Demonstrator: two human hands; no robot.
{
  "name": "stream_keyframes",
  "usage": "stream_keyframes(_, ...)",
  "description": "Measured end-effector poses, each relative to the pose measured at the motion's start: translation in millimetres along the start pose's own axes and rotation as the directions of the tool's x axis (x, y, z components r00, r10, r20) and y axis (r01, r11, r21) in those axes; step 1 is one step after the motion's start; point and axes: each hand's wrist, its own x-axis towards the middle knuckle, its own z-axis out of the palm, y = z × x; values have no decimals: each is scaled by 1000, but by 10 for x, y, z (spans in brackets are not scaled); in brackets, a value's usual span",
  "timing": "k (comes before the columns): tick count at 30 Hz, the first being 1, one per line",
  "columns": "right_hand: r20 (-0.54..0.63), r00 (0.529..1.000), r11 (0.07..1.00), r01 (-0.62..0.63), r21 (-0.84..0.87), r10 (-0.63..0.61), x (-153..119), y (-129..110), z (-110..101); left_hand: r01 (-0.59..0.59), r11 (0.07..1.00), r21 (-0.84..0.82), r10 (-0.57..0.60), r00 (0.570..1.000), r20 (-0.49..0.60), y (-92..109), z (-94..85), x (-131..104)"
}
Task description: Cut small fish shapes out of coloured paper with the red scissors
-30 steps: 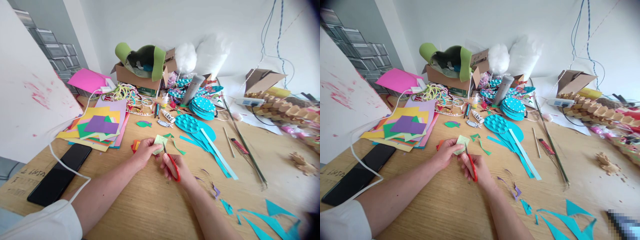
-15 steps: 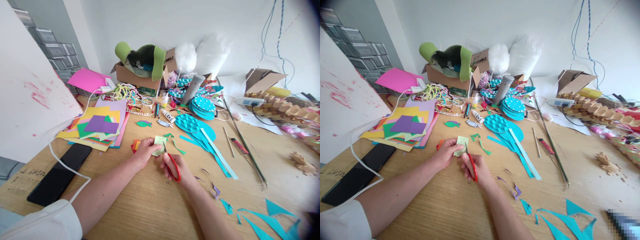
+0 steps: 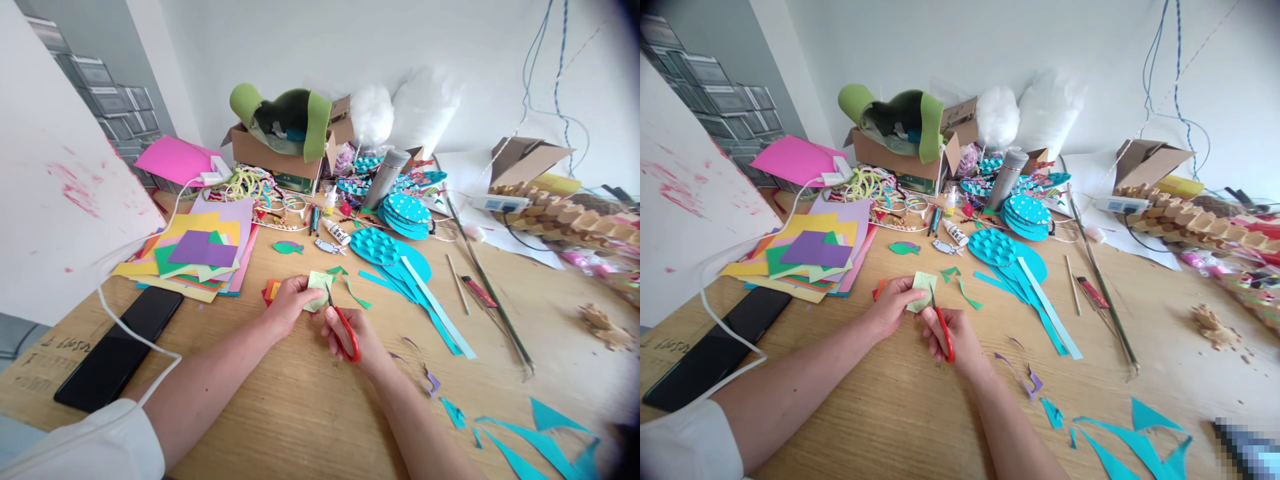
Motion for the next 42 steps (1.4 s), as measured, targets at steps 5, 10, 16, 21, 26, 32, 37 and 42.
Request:
stream_keyframes(5,3,1000,1000,-9,-16,9,-2,1,-1,-19,1000,1,19,1000,-8,5,9,-8)
stream_keyframes(10,11,1000,1000,0,-25,1,-2,8,-9,-13,1000,4,13,1000,-2,11,13,-8)
stream_keyframes(16,4,1000,1000,4,-31,-4,-24,-40,5,1,1000,11,0,1000,-5,9,13,-12)
stream_keyframes(21,-1,1000,1000,16,-20,-16,-26,-50,14,1,1000,24,-1,1000,5,6,18,-17)
stream_keyframes(26,6,1000,1000,16,-21,-16,-21,-43,10,3,1000,22,-3,1000,2,5,18,-18)
stream_keyframes(32,4,1000,1000,10,-26,-10,-12,-37,7,8,1000,19,-8,1000,3,7,19,-20)
stream_keyframes(37,6,1000,1000,-3,-8,3,-9,-16,2,5,1000,10,-5,1000,-2,5,19,-19)
stream_keyframes(42,2,1000,1000,2,-11,-2,0,-13,1,15,1000,-3,-15,1000,-1,7,16,-18)
